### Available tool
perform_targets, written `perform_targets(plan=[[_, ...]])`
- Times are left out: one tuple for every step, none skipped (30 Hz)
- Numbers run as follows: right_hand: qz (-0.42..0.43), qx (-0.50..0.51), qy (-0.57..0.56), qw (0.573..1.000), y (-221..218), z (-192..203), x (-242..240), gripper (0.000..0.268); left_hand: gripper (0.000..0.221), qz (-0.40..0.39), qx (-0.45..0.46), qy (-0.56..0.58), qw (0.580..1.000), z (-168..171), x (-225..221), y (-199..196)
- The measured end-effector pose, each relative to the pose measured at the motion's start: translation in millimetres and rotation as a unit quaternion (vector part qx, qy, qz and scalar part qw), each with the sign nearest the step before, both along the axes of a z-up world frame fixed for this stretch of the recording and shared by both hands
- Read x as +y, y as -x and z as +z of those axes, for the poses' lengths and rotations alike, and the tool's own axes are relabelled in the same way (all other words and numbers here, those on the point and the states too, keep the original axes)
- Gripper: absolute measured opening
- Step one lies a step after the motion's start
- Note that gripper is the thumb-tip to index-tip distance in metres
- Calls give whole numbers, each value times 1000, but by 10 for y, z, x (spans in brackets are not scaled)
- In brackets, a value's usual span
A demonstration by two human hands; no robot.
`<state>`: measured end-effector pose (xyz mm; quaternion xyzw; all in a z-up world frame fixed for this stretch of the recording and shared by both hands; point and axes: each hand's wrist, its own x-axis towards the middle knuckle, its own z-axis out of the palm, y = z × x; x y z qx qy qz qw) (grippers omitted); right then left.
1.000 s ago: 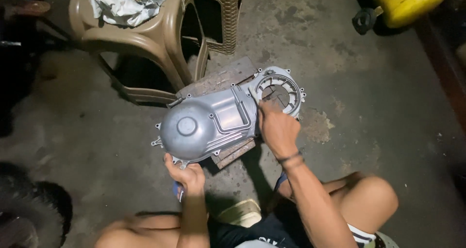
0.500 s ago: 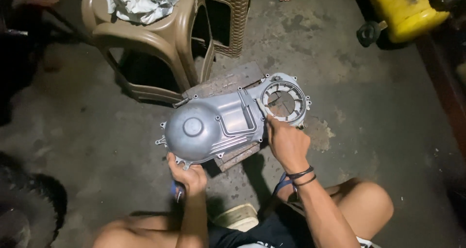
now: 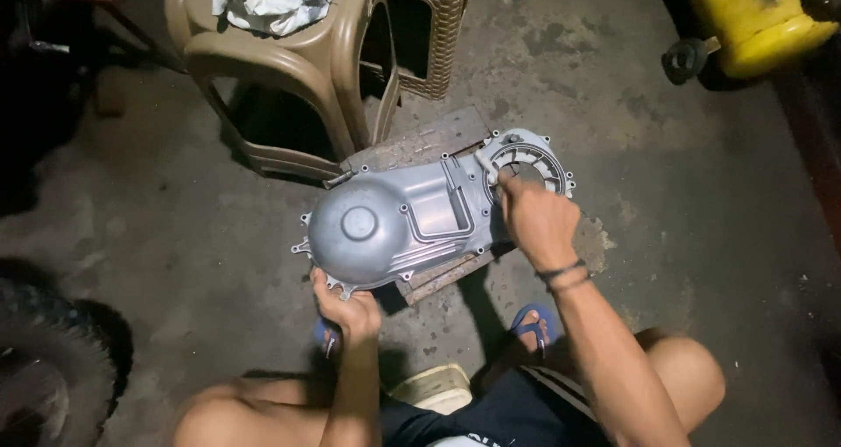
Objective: Cleaning a motorcycle engine casing using a brush and a cloth to remove dirt and grime.
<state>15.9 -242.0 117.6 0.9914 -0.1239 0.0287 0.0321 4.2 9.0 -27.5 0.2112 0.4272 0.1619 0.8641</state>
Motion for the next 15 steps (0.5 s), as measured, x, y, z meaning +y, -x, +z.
perform_targets(plan=[[0, 0, -1, 1000, -53, -54, -19, 27, 34, 0, 0, -1, 1000, 39, 2, 10], [6, -17, -18, 1000, -120, -102, -37, 24, 35, -4, 2, 4, 1000, 80, 1, 15], [13, -33, -36, 999, -189, -148, -52, 22, 35, -8, 4, 9, 1000, 121, 2, 18], [13, -35, -35, 999, -165, -182, -13, 22, 35, -8, 2, 10, 1000, 129, -10, 12], [26, -28, -43, 998, -143, -219, 26, 23, 34, 1, 2, 4, 1000, 133, -22, 5], [39, -17, -52, 998, -92, -265, 65, 24, 34, 12, 4, -2, 1000, 130, -34, 36], [39, -15, -51, 998, -111, -233, -34, 24, 34, 12, 6, -1, 1000, 178, -59, 33], [35, -14, -27, 999, -135, -214, -112, 24, 33, 7, 7, 1, 1000, 224, -60, 31], [30, -13, -4, 999, -159, -193, -191, 24, 33, 2, 8, 2, 1000, 272, -61, 30], [32, -13, -5, 999, -158, -140, -116, 24, 33, 4, 8, 2, 1000, 249, -55, 44], [18, -5, -32, 999, -158, -81, -45, 24, 33, 6, 11, -6, 1000, 232, -52, 57], [2, 0, -58, 998, -176, -8, 7, 23, 34, 7, 11, -11, 1000, 217, -71, 36], [2, -3, -56, 998, -195, -26, 13, 23, 34, 6, 9, -10, 1000, 236, -64, 4], [13, 21, -69, 997, -175, -56, 20, 25, 33, 4, 10, -8, 1000, 248, -54, 10], [24, 46, -82, 995, -155, -90, 30, 27, 32, 2, 11, -5, 1000, 256, -41, 17]])
